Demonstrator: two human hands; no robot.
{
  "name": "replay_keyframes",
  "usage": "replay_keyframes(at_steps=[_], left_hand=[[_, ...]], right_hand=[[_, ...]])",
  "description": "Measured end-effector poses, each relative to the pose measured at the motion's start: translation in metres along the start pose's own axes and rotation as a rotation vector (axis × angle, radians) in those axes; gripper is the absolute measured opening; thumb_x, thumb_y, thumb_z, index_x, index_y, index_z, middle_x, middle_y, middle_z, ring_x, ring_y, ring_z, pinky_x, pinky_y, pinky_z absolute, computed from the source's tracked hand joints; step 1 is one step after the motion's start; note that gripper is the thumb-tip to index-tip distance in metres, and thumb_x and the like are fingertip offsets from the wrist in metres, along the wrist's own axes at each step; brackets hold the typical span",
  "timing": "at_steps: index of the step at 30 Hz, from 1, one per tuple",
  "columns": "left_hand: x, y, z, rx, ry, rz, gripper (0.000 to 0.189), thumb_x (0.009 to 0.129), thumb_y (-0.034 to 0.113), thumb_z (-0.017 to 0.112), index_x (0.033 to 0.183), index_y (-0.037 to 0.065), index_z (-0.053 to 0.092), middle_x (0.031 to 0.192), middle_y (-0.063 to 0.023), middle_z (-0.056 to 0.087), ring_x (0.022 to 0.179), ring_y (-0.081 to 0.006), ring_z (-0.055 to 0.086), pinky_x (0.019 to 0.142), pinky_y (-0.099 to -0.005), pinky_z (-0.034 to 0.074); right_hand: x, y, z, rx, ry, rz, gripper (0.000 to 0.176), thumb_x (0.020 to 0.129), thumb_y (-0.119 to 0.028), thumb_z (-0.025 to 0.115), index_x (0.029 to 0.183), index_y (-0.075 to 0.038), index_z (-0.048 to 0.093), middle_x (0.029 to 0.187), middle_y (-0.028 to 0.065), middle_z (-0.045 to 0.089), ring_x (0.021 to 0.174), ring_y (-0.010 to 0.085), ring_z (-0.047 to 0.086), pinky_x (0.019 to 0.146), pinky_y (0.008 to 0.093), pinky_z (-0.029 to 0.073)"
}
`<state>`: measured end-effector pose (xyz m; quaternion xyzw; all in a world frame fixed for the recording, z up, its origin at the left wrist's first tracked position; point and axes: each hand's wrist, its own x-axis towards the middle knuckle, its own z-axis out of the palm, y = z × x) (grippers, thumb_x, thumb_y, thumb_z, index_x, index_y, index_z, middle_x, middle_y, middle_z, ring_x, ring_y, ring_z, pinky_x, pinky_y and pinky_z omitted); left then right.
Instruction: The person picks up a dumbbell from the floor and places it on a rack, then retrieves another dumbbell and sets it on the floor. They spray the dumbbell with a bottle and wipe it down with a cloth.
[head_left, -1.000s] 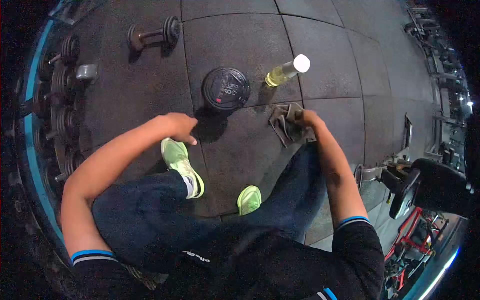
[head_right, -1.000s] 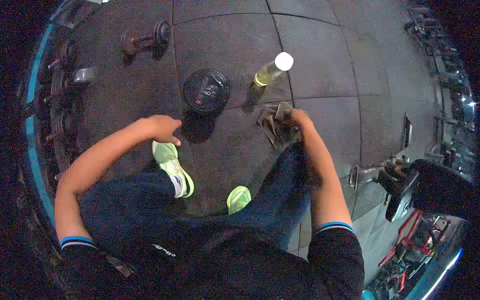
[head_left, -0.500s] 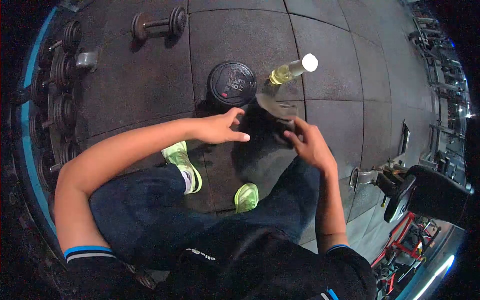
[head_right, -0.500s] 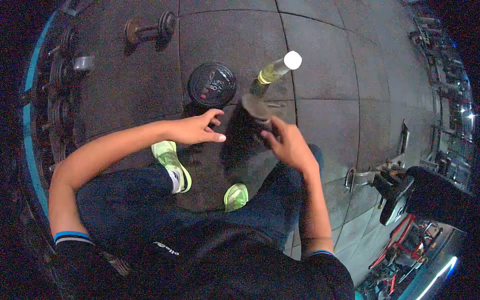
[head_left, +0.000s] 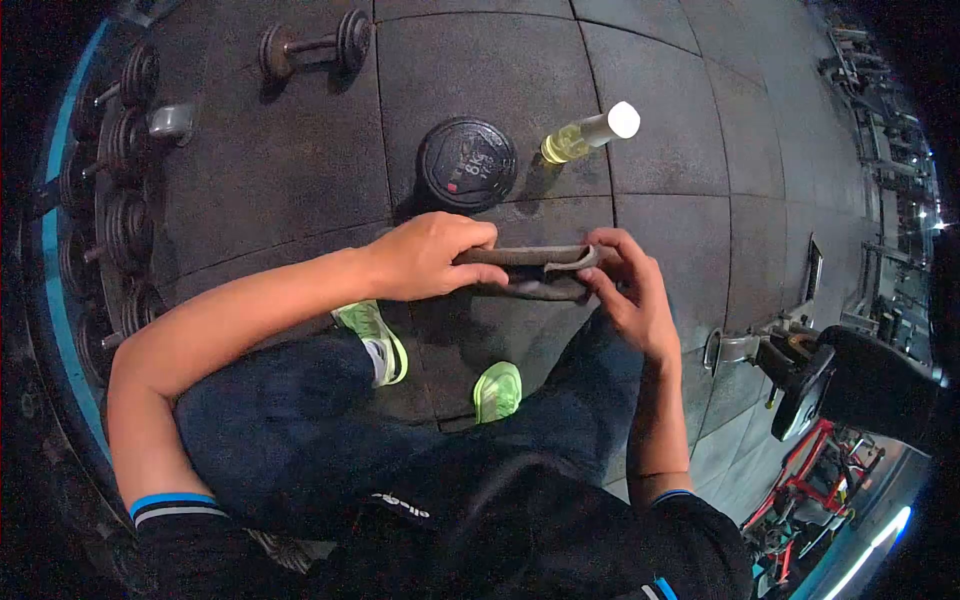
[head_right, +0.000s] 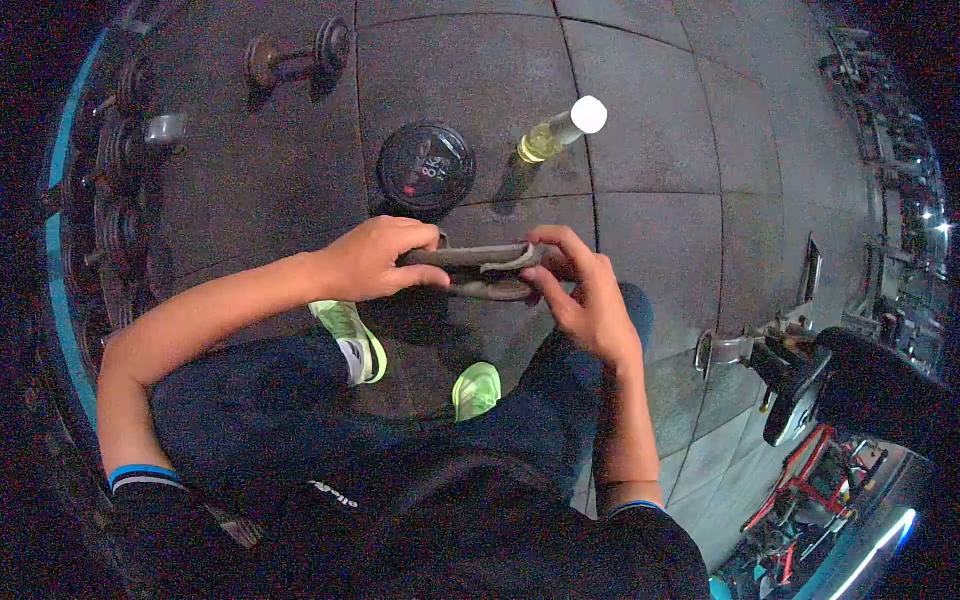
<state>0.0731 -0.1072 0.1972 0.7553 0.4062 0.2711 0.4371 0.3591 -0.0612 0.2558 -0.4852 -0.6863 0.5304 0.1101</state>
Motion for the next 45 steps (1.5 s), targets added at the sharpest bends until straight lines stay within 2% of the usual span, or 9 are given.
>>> replay_keyframes(at_steps=[10, 17, 21, 25, 30, 37, 40, 41, 45], left_hand=[[0.002, 0.034, -0.022, 0.139, -0.015, -0.175, 0.028, 0.094, 0.028, 0.067, 0.089, 0.002, 0.056, 0.073, -0.0206, 0.062, 0.075, -0.0427, 0.064, 0.066, -0.0495, 0.048], [0.016, 0.044, -0.038, 0.047, 0.041, -0.230, 0.022, 0.094, 0.025, 0.065, 0.094, 0.003, 0.066, 0.072, -0.0228, 0.064, 0.069, -0.0415, 0.065, 0.062, -0.0472, 0.048], [0.021, 0.051, -0.038, 0.199, 0.034, -0.160, 0.028, 0.094, 0.030, 0.065, 0.092, 0.003, 0.068, 0.071, -0.0228, 0.064, 0.069, -0.0436, 0.064, 0.062, -0.0484, 0.050], [0.025, 0.063, -0.030, 0.114, -0.102, -0.179, 0.034, 0.092, 0.035, 0.065, 0.089, 0.001, 0.069, 0.072, -0.0227, 0.065, 0.073, -0.0456, 0.064, 0.067, -0.0509, 0.052], [0.026, -0.010, -0.046, 0.134, 0.050, -0.170, 0.042, 0.092, 0.036, 0.065, 0.115, 0.001, 0.063, 0.126, -0.0225, 0.059, 0.120, -0.0355, 0.056, 0.100, -0.0474, 0.045], [0.012, -0.072, -0.052, 0.431, 0.127, -0.245, 0.111, 0.076, 0.045, 0.083, 0.154, -0.002, 0.020, 0.156, -0.0260, 0.031, 0.145, -0.0394, 0.032, 0.120, -0.0462, 0.029], [0.018, -0.079, -0.040, 0.512, 0.106, -0.180, 0.109, 0.071, 0.036, 0.085, 0.152, -0.004, 0.024, 0.155, -0.0253, 0.033, 0.144, -0.0390, 0.034, 0.117, -0.0469, 0.033], [0.019, -0.084, -0.039, 0.549, 0.121, -0.142, 0.106, 0.071, 0.035, 0.084, 0.151, -0.005, 0.026, 0.154, -0.0251, 0.034, 0.143, -0.0387, 0.036, 0.116, -0.0476, 0.034], [0.021, -0.104, -0.038, 0.387, 0.162, -0.107, 0.094, 0.072, 0.025, 0.080, 0.147, -0.006, 0.032, 0.151, -0.0254, 0.039, 0.140, -0.0392, 0.039, 0.114, -0.0472, 0.036]], right_hand=[[0.008, 0.005, -0.037, -0.330, 0.127, -0.350, 0.056, 0.059, 0.013, 0.056, 0.112, -0.002, 0.066, 0.109, 0.0174, 0.070, 0.102, 0.0344, 0.067, 0.095, 0.0377, 0.050], [0.016, 0.013, 0.018, -0.102, 0.698, -0.648, 0.030, 0.068, 0.007, 0.063, 0.097, 0.001, 0.066, 0.095, 0.0141, 0.069, 0.091, 0.0302, 0.068, 0.082, 0.0336, 0.053], [0.030, 0.028, 0.102, -0.109, 0.430, -0.318, 0.022, 0.077, -0.003, 0.067, 0.099, -0.001, 0.065, 0.086, 0.0147, 0.067, 0.077, 0.0369, 0.066, 0.073, 0.0371, 0.053], [0.075, 0.091, 0.134, 0.321, 0.482, -0.122, 0.039, 0.084, -0.012, 0.069, 0.120, 0.000, 0.059, 0.110, 0.0145, 0.067, 0.101, 0.0308, 0.064, 0.091, 0.0390, 0.050], [0.117, 0.115, 0.142, 0.184, 0.589, -0.416, 0.064, 0.098, -0.029, 0.061, 0.151, -0.004, 0.036, 0.154, 0.0123, 0.037, 0.143, 0.0276, 0.035, 0.121, 0.0432, 0.023], [0.161, 0.069, 0.135, 0.633, 0.779, -0.300, 0.039, 0.093, -0.011, 0.059, 0.130, 0.002, 0.054, 0.126, 0.0113, 0.061, 0.112, 0.0233, 0.059, 0.100, 0.0371, 0.046], [0.164, 0.054, 0.120, 0.151, 0.554, -0.175, 0.028, 0.091, -0.006, 0.061, 0.117, 0.003, 0.059, 0.105, 0.0118, 0.069, 0.094, 0.0262, 0.065, 0.088, 0.0356, 0.051], [0.154, 0.048, 0.119, -0.039, 0.321, -0.187, 0.033, 0.092, -0.010, 0.056, 0.121, 0.004, 0.059, 0.137, 0.0253, 0.054, 0.132, 0.0401, 0.049, 0.106, 0.0476, 0.042], [0.129, 0.066, 0.126, -0.581, 0.341, -0.558, 0.061, 0.092, -0.025, 0.063, 0.142, 0.003, 0.045, 0.156, 0.0233, 0.032, 0.145, 0.0495, 0.025, 0.116, 0.0555, 0.027]])
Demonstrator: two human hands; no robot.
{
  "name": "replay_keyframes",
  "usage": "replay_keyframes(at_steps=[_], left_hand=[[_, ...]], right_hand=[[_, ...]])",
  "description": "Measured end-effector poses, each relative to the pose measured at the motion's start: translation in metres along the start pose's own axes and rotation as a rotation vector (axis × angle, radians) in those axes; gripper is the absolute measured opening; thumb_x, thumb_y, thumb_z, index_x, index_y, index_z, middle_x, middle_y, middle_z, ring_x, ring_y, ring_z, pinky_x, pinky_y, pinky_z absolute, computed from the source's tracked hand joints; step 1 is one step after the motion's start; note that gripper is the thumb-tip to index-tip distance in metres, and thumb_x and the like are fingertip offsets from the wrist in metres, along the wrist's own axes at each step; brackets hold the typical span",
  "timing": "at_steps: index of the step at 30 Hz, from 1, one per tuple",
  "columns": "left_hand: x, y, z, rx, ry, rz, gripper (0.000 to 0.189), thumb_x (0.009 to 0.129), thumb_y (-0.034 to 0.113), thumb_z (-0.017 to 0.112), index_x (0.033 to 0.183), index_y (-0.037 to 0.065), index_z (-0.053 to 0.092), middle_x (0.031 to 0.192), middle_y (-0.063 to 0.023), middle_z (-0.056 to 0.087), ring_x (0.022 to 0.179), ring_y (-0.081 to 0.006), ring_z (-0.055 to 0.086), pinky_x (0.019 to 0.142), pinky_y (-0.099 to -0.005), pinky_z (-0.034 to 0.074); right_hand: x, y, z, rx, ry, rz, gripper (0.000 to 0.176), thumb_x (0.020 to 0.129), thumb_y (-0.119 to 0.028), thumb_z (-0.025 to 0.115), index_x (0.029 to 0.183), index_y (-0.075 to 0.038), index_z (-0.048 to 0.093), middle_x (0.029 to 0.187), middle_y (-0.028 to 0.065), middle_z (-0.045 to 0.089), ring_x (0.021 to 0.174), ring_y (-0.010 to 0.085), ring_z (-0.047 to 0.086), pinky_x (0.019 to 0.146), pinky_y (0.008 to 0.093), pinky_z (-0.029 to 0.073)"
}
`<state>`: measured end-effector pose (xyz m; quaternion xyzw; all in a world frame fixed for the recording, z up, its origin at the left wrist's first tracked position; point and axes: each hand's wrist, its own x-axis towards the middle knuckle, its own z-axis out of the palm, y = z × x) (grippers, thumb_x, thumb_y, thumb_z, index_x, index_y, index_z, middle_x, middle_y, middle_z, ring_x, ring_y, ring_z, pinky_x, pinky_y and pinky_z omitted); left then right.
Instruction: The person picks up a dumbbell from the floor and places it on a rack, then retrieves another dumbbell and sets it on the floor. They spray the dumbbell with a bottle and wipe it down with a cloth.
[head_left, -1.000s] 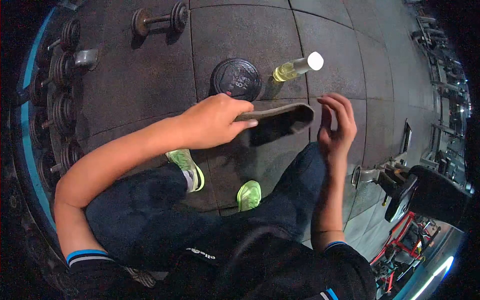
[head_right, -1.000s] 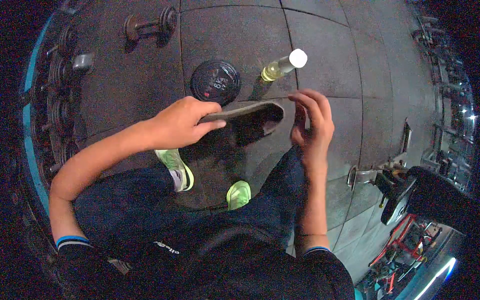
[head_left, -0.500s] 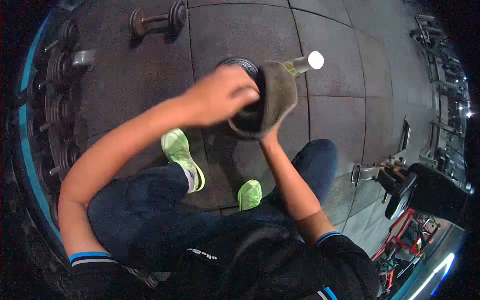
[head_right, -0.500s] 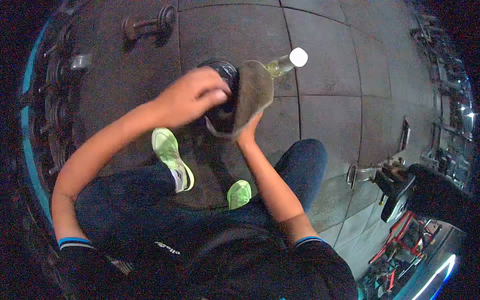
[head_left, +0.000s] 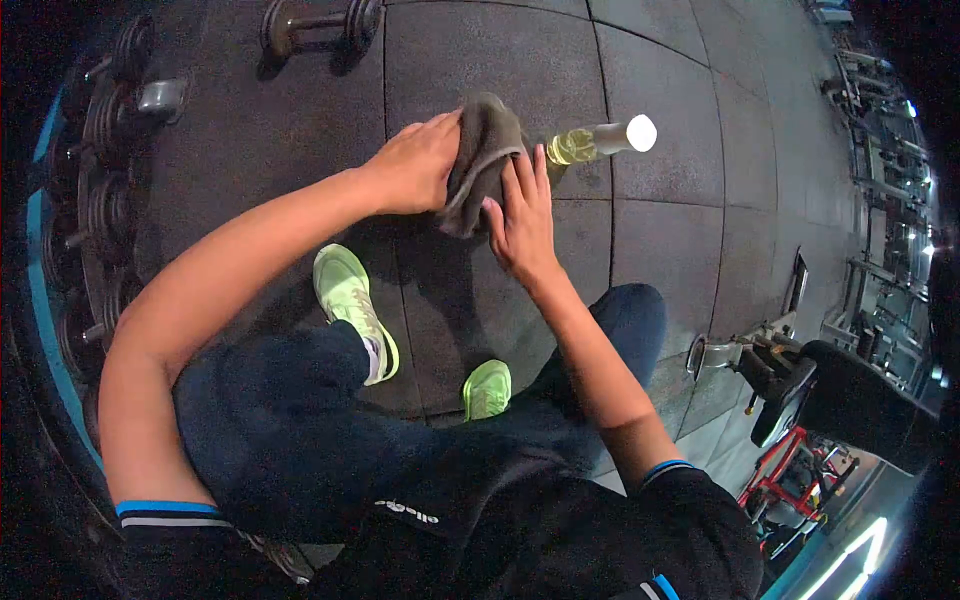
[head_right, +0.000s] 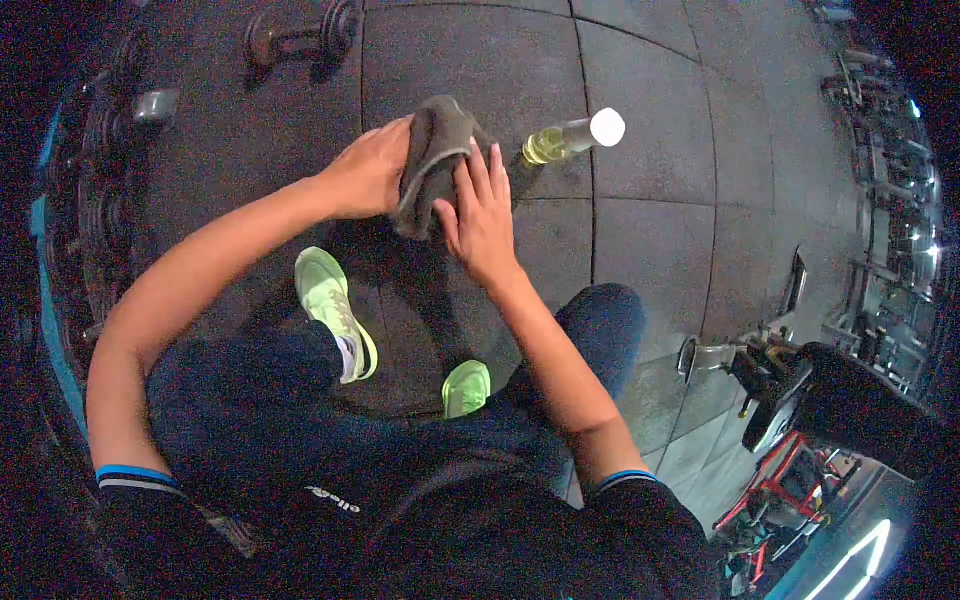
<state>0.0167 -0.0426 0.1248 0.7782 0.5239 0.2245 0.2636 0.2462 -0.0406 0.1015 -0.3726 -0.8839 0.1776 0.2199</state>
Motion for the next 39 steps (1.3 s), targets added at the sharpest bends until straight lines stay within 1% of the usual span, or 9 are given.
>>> replay_keyframes(at_steps=[8, 14, 19, 25, 28, 30, 32, 35, 39], left_hand=[[0.002, -0.016, 0.020, 0.034, 0.148, 0.103, 0.073, 0.073, 0.022, 0.077, 0.133, -0.006, 0.047, 0.135, -0.0242, 0.051, 0.127, -0.0418, 0.048, 0.106, -0.0495, 0.042], [-0.005, 0.006, 0.001, -0.110, 0.028, -0.003, 0.075, 0.070, 0.026, 0.079, 0.131, -0.006, 0.049, 0.131, -0.0236, 0.052, 0.125, -0.0426, 0.048, 0.104, -0.0517, 0.042], [-0.012, 0.002, 0.043, 0.094, 0.137, 0.103, 0.087, 0.068, 0.024, 0.076, 0.137, -0.010, 0.038, 0.133, -0.0348, 0.043, 0.128, -0.0544, 0.038, 0.114, -0.0525, 0.033], [-0.007, -0.006, 0.012, -0.050, 0.016, -0.060, 0.090, 0.067, 0.026, 0.078, 0.137, -0.011, 0.037, 0.141, -0.0331, 0.040, 0.135, -0.0504, 0.035, 0.117, -0.0507, 0.031], [-0.009, 0.005, 0.014, -0.099, 0.096, -0.043, 0.097, 0.067, 0.023, 0.079, 0.146, -0.006, 0.029, 0.148, -0.0268, 0.036, 0.140, -0.0438, 0.033, 0.119, -0.0486, 0.029], [-0.009, 0.016, 0.010, -0.148, 0.077, -0.065, 0.101, 0.068, 0.020, 0.079, 0.149, -0.003, 0.025, 0.152, -0.0251, 0.032, 0.142, -0.0428, 0.031, 0.120, -0.0477, 0.028], [-0.009, 0.017, 0.012, -0.116, 0.028, -0.081, 0.103, 0.070, 0.019, 0.080, 0.152, -0.001, 0.021, 0.155, -0.0232, 0.028, 0.144, -0.0421, 0.028, 0.120, -0.0472, 0.028], [-0.007, 0.013, 0.015, -0.074, 0.044, -0.071, 0.104, 0.070, 0.023, 0.080, 0.151, -0.004, 0.020, 0.154, -0.0248, 0.027, 0.145, -0.0426, 0.026, 0.120, -0.0474, 0.028], [-0.009, 0.009, 0.014, -0.069, 0.039, -0.104, 0.107, 0.070, 0.028, 0.082, 0.150, -0.008, 0.020, 0.153, -0.0271, 0.028, 0.144, -0.0437, 0.028, 0.120, -0.0474, 0.028]], right_hand=[[0.051, 0.015, -0.007, -0.022, -0.068, -0.059, 0.076, 0.090, -0.038, 0.066, 0.147, 0.003, 0.039, 0.153, 0.0249, 0.037, 0.144, 0.0471, 0.030, 0.116, 0.0539, 0.028], [0.011, -0.004, -0.004, 0.135, 0.026, 0.122, 0.068, 0.096, -0.022, 0.061, 0.150, 0.005, 0.031, 0.156, 0.0289, 0.029, 0.143, 0.0461, 0.031, 0.118, 0.0489, 0.028], [0.030, 0.008, -0.007, 0.281, 0.052, 0.209, 0.058, 0.098, -0.018, 0.058, 0.147, 0.005, 0.037, 0.144, 0.0288, 0.045, 0.135, 0.0443, 0.044, 0.113, 0.0452, 0.034], [0.107, 0.043, -0.010, 0.451, -0.485, 0.436, 0.046, 0.106, -0.028, 0.045, 0.138, 0.005, 0.050, 0.125, 0.0225, 0.063, 0.121, 0.0393, 0.058, 0.106, 0.0378, 0.042], [0.035, 0.012, -0.001, 0.671, 0.075, 0.380, 0.050, 0.107, -0.030, 0.042, 0.144, 0.003, 0.044, 0.138, 0.0223, 0.057, 0.132, 0.0348, 0.052, 0.110, 0.0382, 0.038], [-0.012, -0.005, 0.003, 0.671, 0.131, 0.479, 0.055, 0.107, -0.027, 0.040, 0.154, 0.000, 0.030, 0.155, 0.0204, 0.040, 0.144, 0.0318, 0.038, 0.117, 0.0376, 0.029], [-0.007, -0.011, 0.009, 0.583, 0.267, 0.463, 0.047, 0.107, -0.025, 0.041, 0.146, 0.001, 0.043, 0.141, 0.0243, 0.054, 0.132, 0.0338, 0.052, 0.108, 0.0400, 0.039], [0.053, 0.036, 0.002, 0.542, -0.050, 0.383, 0.038, 0.106, -0.026, 0.041, 0.126, 0.003, 0.057, 0.113, 0.0273, 0.065, 0.109, 0.0406, 0.064, 0.091, 0.0439, 0.048], [0.104, 0.051, 0.002, 0.569, -0.240, 0.285, 0.038, 0.107, -0.028, 0.044, 0.108, 0.006, 0.060, 0.094, 0.0191, 0.069, 0.086, 0.0218, 0.063, 0.079, 0.0370, 0.049]])
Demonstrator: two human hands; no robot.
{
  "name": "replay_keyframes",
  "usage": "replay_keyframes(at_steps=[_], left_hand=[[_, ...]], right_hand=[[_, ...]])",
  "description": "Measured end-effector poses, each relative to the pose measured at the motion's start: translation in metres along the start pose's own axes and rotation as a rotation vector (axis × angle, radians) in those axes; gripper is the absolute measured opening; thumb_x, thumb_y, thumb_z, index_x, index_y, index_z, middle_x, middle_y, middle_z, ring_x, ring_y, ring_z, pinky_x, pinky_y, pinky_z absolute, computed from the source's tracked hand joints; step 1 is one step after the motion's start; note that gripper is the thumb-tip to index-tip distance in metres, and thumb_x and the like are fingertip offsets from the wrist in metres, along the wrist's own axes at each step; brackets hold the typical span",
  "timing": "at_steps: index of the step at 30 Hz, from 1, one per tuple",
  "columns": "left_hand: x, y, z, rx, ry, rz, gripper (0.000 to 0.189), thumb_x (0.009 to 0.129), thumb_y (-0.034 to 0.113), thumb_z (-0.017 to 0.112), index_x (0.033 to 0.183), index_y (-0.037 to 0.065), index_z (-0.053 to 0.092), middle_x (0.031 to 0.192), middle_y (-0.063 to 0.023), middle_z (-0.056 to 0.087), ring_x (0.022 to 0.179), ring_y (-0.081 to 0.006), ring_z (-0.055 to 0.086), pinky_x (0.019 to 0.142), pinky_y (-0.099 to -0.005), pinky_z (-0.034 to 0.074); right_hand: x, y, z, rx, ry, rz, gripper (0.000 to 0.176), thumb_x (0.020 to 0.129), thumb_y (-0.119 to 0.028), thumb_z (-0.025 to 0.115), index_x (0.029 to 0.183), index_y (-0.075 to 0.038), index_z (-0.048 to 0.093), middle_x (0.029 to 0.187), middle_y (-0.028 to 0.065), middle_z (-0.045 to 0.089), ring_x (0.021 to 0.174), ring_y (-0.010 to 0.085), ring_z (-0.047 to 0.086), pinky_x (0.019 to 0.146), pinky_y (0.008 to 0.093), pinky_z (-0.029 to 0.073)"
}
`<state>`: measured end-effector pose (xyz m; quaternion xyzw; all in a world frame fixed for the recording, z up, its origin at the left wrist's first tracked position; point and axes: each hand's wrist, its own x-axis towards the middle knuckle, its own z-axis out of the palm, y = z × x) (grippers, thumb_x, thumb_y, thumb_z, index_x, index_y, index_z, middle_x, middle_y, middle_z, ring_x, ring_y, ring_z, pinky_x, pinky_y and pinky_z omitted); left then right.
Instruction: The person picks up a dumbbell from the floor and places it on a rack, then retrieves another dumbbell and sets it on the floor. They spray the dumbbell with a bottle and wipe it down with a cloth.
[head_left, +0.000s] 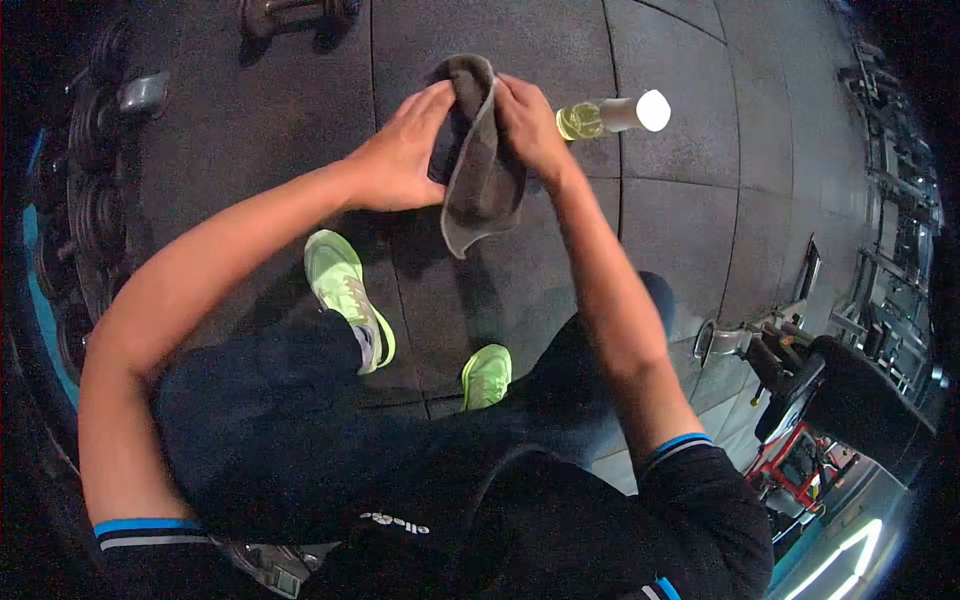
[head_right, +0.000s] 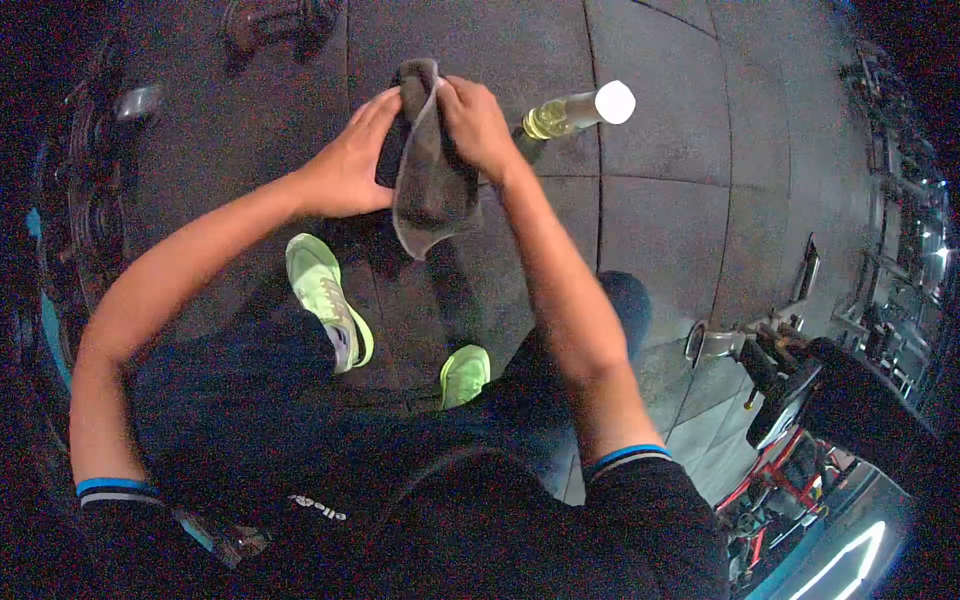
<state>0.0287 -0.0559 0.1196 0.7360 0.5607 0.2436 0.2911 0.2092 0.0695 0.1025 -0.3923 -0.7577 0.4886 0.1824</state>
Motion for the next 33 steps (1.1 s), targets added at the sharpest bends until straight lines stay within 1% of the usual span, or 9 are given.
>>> replay_keyframes(at_steps=[1, 6, 9, 16, 20, 22, 25, 29, 33], left_hand=[[0.004, -0.002, -0.005, -0.009, -0.005, 0.001, 0.108, 0.070, 0.029, 0.082, 0.149, -0.008, 0.020, 0.153, -0.0277, 0.028, 0.144, -0.0439, 0.028, 0.120, -0.0475, 0.028], [-0.003, 0.013, -0.003, -0.083, -0.088, 0.068, 0.109, 0.066, 0.018, 0.083, 0.153, 0.002, 0.021, 0.154, -0.0230, 0.029, 0.144, -0.0414, 0.029, 0.122, -0.0463, 0.026], [0.000, 0.015, 0.005, -0.019, -0.064, 0.094, 0.110, 0.066, 0.021, 0.084, 0.152, 0.000, 0.020, 0.154, -0.0240, 0.028, 0.145, -0.0422, 0.027, 0.122, -0.0464, 0.025], [-0.002, 0.004, -0.001, 0.008, -0.024, -0.010, 0.109, 0.064, 0.021, 0.081, 0.150, -0.009, 0.020, 0.155, -0.0283, 0.026, 0.146, -0.0439, 0.025, 0.122, -0.0461, 0.025], [-0.005, 0.009, 0.004, -0.034, -0.014, 0.015, 0.109, 0.063, 0.021, 0.081, 0.150, -0.007, 0.021, 0.154, -0.0274, 0.027, 0.146, -0.0432, 0.026, 0.122, -0.0453, 0.026], [-0.008, 0.015, 0.002, -0.071, -0.022, 0.016, 0.110, 0.062, 0.019, 0.081, 0.151, -0.004, 0.021, 0.154, -0.0257, 0.028, 0.145, -0.0430, 0.027, 0.122, -0.0457, 0.026], [-0.004, 0.013, 0.001, -0.077, 0.013, 0.025, 0.108, 0.062, 0.017, 0.080, 0.152, -0.002, 0.021, 0.154, -0.0248, 0.029, 0.145, -0.0432, 0.027, 0.121, -0.0464, 0.026], [-0.003, 0.009, 0.004, -0.067, 0.004, -0.010, 0.111, 0.064, 0.015, 0.080, 0.154, 0.001, 0.017, 0.157, -0.0241, 0.024, 0.148, -0.0420, 0.023, 0.122, -0.0460, 0.024], [-0.004, 0.012, 0.014, -0.055, 0.048, -0.061, 0.110, 0.065, 0.013, 0.077, 0.155, 0.000, 0.013, 0.157, -0.0251, 0.022, 0.148, -0.0438, 0.021, 0.122, -0.0471, 0.023]], right_hand=[[-0.015, 0.003, 0.005, -0.067, 0.084, -0.053, 0.039, 0.105, -0.031, 0.045, 0.113, 0.004, 0.059, 0.099, 0.0281, 0.066, 0.096, 0.0471, 0.063, 0.082, 0.0459, 0.049], [-0.128, 0.000, 0.049, 0.189, 0.385, 0.109, 0.045, 0.104, -0.019, 0.045, 0.143, 0.005, 0.042, 0.146, 0.0233, 0.048, 0.137, 0.0364, 0.046, 0.112, 0.0389, 0.036], [-0.102, 0.007, 0.034, 0.191, 0.348, 0.058, 0.042, 0.103, -0.016, 0.043, 0.141, 0.003, 0.044, 0.141, 0.0233, 0.053, 0.134, 0.0367, 0.049, 0.110, 0.0391, 0.037], [0.003, 0.008, 0.001, 0.159, -0.008, 0.002, 0.033, 0.102, -0.024, 0.046, 0.109, 0.004, 0.062, 0.093, 0.0253, 0.068, 0.087, 0.0334, 0.068, 0.080, 0.0458, 0.049], [-0.066, 0.029, 0.029, 0.222, 0.302, 0.043, 0.037, 0.102, -0.025, 0.049, 0.125, 0.004, 0.059, 0.112, 0.0247, 0.067, 0.108, 0.0297, 0.066, 0.093, 0.0407, 0.048], [-0.115, 0.016, 0.048, 0.261, 0.363, 0.143, 0.058, 0.103, -0.026, 0.049, 0.152, 0.001, 0.032, 0.144, 0.0248, 0.050, 0.135, 0.0336, 0.050, 0.111, 0.0381, 0.037], [-0.147, -0.004, 0.074, 0.193, 0.408, 0.157, 0.069, 0.101, -0.016, 0.054, 0.157, 0.001, 0.017, 0.155, 0.0224, 0.039, 0.140, 0.0300, 0.043, 0.114, 0.0365, 0.033], [-0.119, -0.002, 0.068, 0.417, 0.420, 0.125, 0.064, 0.100, -0.013, 0.052, 0.155, 0.000, 0.022, 0.154, 0.0208, 0.040, 0.142, 0.0304, 0.039, 0.116, 0.0374, 0.030], [-0.077, 0.002, 0.043, 0.218, 0.473, 0.081, 0.041, 0.099, -0.018, 0.050, 0.134, 0.003, 0.052, 0.125, 0.0235, 0.064, 0.120, 0.0281, 0.060, 0.101, 0.0393, 0.045]])
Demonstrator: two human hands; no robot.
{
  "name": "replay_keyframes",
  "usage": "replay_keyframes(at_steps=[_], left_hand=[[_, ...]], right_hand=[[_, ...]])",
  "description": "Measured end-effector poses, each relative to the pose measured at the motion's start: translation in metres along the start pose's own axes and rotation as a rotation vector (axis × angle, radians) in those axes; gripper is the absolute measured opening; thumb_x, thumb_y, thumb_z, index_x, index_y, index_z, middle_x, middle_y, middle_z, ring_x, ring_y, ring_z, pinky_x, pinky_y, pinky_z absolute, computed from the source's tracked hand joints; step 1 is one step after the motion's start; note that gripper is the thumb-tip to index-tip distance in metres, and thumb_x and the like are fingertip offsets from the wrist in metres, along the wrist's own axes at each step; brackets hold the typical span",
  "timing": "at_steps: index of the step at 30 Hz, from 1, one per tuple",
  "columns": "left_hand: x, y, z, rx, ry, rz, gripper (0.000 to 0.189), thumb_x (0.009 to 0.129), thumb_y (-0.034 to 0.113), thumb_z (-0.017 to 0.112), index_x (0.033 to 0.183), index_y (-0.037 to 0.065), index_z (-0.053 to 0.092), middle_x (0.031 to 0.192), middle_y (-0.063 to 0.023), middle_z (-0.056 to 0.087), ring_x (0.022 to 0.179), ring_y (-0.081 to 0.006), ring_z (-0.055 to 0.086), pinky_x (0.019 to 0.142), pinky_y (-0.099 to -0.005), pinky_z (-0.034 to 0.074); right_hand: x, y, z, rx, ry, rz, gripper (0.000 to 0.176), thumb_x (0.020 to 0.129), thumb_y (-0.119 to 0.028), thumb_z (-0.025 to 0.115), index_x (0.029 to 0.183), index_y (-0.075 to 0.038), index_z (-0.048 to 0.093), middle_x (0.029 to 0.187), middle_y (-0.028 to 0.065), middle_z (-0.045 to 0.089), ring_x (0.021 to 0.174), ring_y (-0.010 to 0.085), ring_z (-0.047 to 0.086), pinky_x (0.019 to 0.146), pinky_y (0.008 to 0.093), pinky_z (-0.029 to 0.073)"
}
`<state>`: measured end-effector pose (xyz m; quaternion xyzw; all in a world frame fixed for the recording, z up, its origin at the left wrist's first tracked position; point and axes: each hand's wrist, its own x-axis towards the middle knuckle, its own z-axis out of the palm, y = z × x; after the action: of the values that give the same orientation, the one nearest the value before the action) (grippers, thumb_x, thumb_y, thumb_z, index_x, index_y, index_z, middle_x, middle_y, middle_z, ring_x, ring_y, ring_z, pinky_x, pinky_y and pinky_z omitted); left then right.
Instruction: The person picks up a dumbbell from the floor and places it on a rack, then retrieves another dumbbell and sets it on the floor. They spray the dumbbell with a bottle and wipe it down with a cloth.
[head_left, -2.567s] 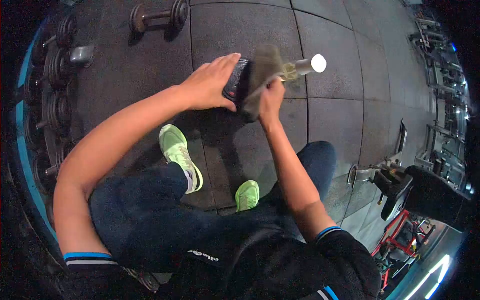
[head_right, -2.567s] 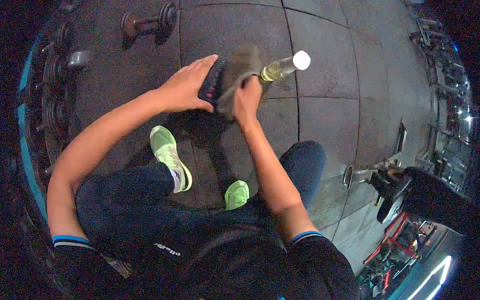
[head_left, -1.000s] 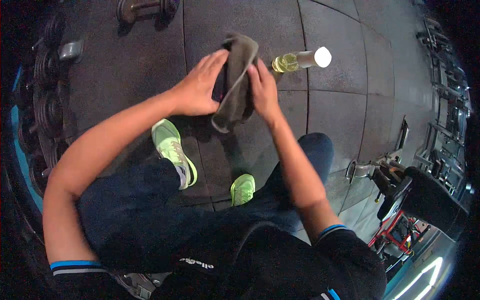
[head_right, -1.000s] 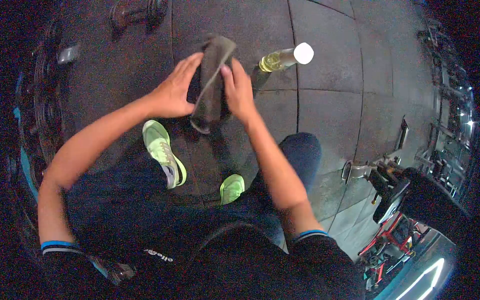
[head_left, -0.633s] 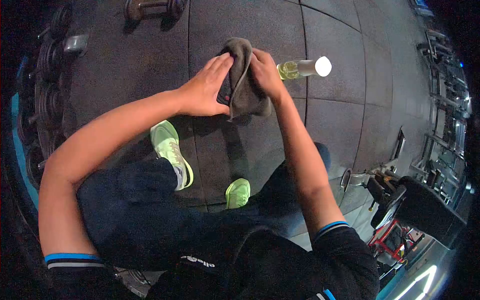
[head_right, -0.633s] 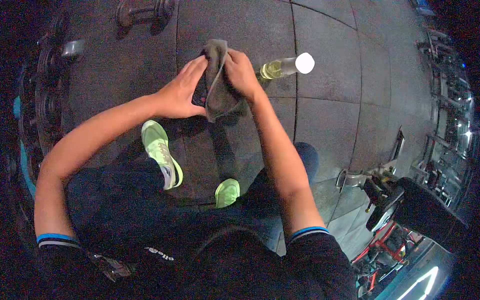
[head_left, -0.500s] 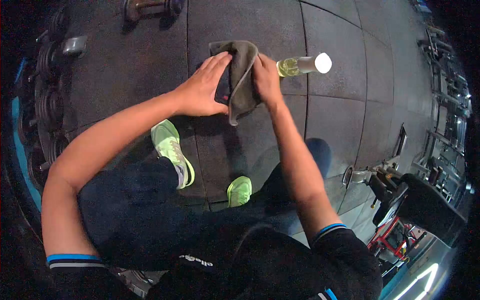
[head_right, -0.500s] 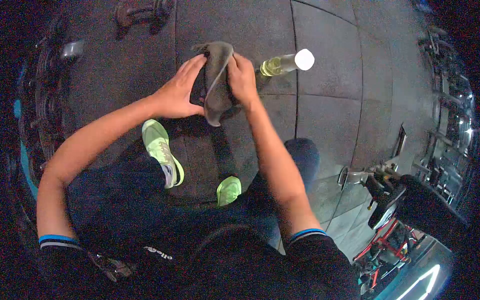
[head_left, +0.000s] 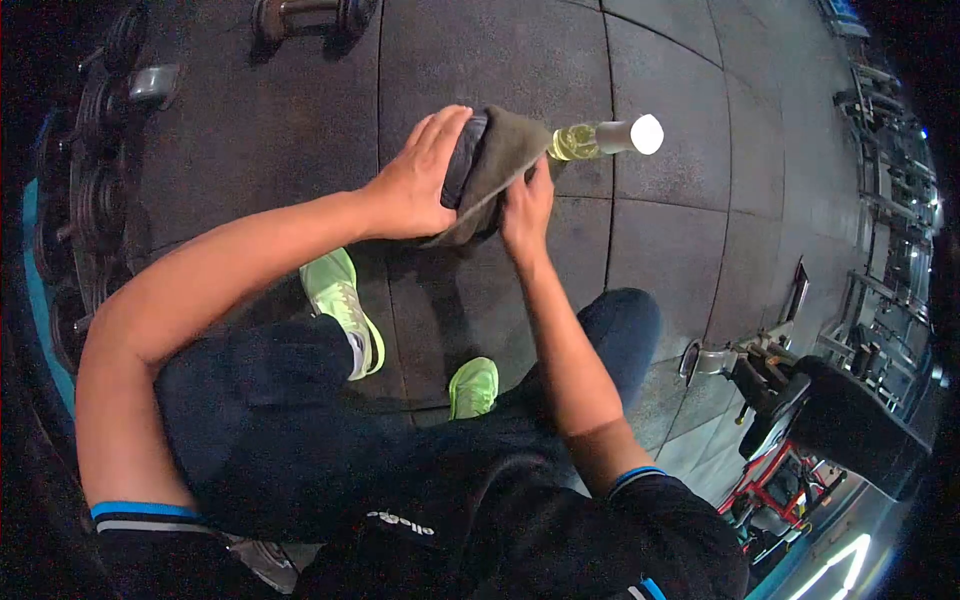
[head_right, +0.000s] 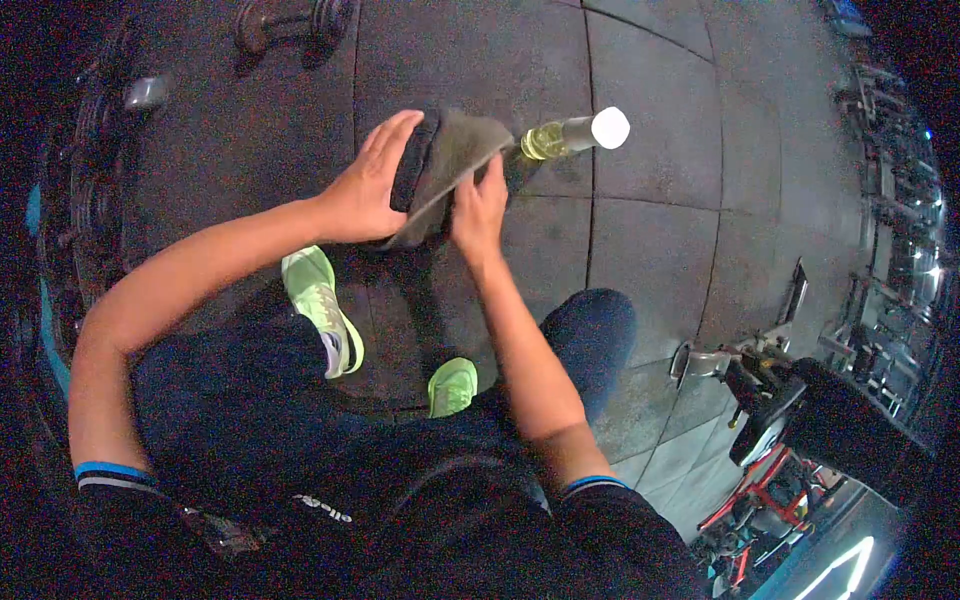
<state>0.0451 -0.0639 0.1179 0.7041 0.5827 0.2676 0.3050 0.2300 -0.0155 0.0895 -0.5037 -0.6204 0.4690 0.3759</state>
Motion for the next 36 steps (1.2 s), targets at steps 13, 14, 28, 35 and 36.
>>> replay_keyframes(at_steps=[13, 14, 28, 35, 36], left_hand=[[-0.014, 0.005, 0.000, 0.042, -0.032, 0.000, 0.113, 0.067, 0.019, 0.082, 0.154, 0.001, 0.013, 0.156, -0.0231, 0.023, 0.146, -0.0425, 0.024, 0.120, -0.0485, 0.026], [-0.013, 0.005, -0.001, 0.038, -0.039, 0.010, 0.113, 0.066, 0.018, 0.082, 0.154, 0.001, 0.013, 0.156, -0.0232, 0.023, 0.146, -0.0429, 0.024, 0.120, -0.0487, 0.026], [0.001, -0.002, -0.007, 0.051, -0.047, 0.074, 0.110, 0.067, 0.017, 0.079, 0.154, 0.001, 0.014, 0.157, -0.0244, 0.023, 0.147, -0.0432, 0.023, 0.121, -0.0487, 0.024], [0.001, 0.000, -0.013, 0.077, -0.117, 0.037, 0.117, 0.063, 0.018, 0.082, 0.156, 0.005, 0.013, 0.157, -0.0241, 0.024, 0.146, -0.0437, 0.026, 0.120, -0.0501, 0.025], [-0.001, 0.000, -0.014, 0.063, -0.116, 0.037, 0.117, 0.063, 0.018, 0.082, 0.156, 0.005, 0.013, 0.157, -0.0239, 0.025, 0.146, -0.0436, 0.026, 0.120, -0.0503, 0.025]], right_hand=[[-0.005, 0.005, -0.013, -0.140, -0.045, -0.054, 0.033, 0.100, -0.019, 0.046, 0.119, 0.005, 0.058, 0.112, 0.0249, 0.067, 0.102, 0.0402, 0.064, 0.092, 0.0436, 0.048], [-0.029, 0.009, -0.012, -0.124, -0.007, -0.082, 0.035, 0.100, -0.017, 0.046, 0.127, 0.005, 0.054, 0.123, 0.0255, 0.063, 0.112, 0.0405, 0.061, 0.099, 0.0436, 0.045], [0.061, 0.023, -0.015, -0.009, -0.213, -0.188, 0.022, 0.088, -0.010, 0.050, 0.094, 0.007, 0.063, 0.093, 0.0215, 0.069, 0.085, 0.0298, 0.064, 0.076, 0.0438, 0.048], [-0.004, 0.016, -0.012, -0.195, -0.024, -0.166, 0.028, 0.090, -0.007, 0.049, 0.111, 0.005, 0.064, 0.104, 0.0251, 0.066, 0.098, 0.0371, 0.064, 0.089, 0.0428, 0.051], [-0.032, 0.004, -0.005, 0.157, -0.019, 0.065, 0.031, 0.090, -0.007, 0.051, 0.117, 0.000, 0.064, 0.125, 0.0236, 0.061, 0.114, 0.0430, 0.058, 0.097, 0.0431, 0.048]])
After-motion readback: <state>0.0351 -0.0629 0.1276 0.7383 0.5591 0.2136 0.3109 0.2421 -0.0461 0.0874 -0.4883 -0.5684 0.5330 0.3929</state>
